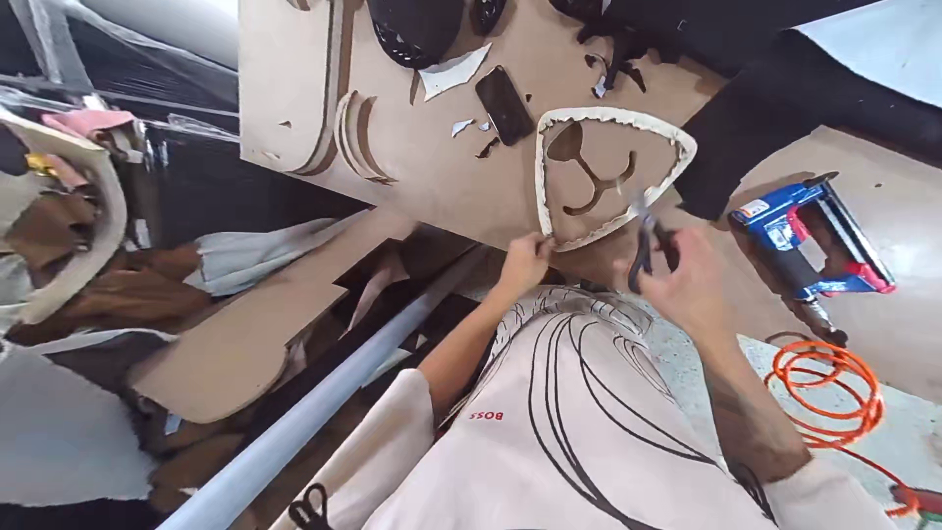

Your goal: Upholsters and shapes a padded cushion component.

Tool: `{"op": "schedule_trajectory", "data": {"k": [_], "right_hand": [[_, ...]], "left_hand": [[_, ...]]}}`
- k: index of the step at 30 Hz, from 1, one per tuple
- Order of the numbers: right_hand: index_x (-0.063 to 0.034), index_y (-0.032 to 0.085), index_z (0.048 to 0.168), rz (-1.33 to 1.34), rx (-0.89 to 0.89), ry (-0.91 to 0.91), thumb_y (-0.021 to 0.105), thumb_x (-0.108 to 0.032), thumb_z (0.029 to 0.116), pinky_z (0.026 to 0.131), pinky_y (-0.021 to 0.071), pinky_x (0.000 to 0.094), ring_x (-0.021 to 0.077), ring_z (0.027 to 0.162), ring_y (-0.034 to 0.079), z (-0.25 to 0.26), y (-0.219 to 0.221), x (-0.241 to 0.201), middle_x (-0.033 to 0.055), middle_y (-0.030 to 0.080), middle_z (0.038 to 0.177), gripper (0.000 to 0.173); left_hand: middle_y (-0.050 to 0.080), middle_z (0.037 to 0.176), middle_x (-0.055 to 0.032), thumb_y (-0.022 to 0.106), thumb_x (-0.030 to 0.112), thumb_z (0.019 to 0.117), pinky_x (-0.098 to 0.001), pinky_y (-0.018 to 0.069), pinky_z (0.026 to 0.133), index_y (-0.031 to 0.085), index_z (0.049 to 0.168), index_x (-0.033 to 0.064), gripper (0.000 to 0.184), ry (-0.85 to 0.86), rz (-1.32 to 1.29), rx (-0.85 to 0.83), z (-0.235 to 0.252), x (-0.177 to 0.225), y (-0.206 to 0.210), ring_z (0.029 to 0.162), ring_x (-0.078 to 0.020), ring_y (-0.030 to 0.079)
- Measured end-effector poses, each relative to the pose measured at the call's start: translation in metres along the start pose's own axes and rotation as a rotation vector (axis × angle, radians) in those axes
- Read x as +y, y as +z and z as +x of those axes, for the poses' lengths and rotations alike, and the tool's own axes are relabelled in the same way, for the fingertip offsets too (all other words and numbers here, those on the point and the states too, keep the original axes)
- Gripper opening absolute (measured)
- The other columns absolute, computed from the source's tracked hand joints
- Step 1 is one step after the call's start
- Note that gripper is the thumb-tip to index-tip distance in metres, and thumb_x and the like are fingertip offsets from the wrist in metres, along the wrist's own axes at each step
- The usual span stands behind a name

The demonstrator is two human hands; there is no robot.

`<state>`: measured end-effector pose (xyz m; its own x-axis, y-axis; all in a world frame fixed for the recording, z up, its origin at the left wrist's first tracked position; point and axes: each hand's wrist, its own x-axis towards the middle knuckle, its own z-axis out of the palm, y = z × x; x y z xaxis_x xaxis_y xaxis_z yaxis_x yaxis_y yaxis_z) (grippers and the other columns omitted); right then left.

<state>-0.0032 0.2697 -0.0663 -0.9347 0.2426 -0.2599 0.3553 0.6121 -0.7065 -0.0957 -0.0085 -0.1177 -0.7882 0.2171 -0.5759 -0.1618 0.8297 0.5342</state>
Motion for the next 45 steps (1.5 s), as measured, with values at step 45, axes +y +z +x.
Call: {"op": "schedule_trajectory", "data": {"k": [45], "right_hand": [[-0.0025, 0.063, 0.118, -0.242, -0.120, 0.027, 0.075, -0.068, 0.0719, 0.095, 0.0516, 0.0561, 0.0373, 0.117, 0.060, -0.055, 0.028, 0.085, 0.0197, 0.061, 0.127, 0.081]], "left_hand": [[0.070, 0.125, -0.0126, 0.080, 0.025, 0.0899, -0.0464, 0.0581, 0.101, 0.057, 0.136, 0.0011, 0.057, -0.061, -0.948, 0.053, 0.074, 0.072, 0.010, 0.116, -0.0243, 0.068]]}}
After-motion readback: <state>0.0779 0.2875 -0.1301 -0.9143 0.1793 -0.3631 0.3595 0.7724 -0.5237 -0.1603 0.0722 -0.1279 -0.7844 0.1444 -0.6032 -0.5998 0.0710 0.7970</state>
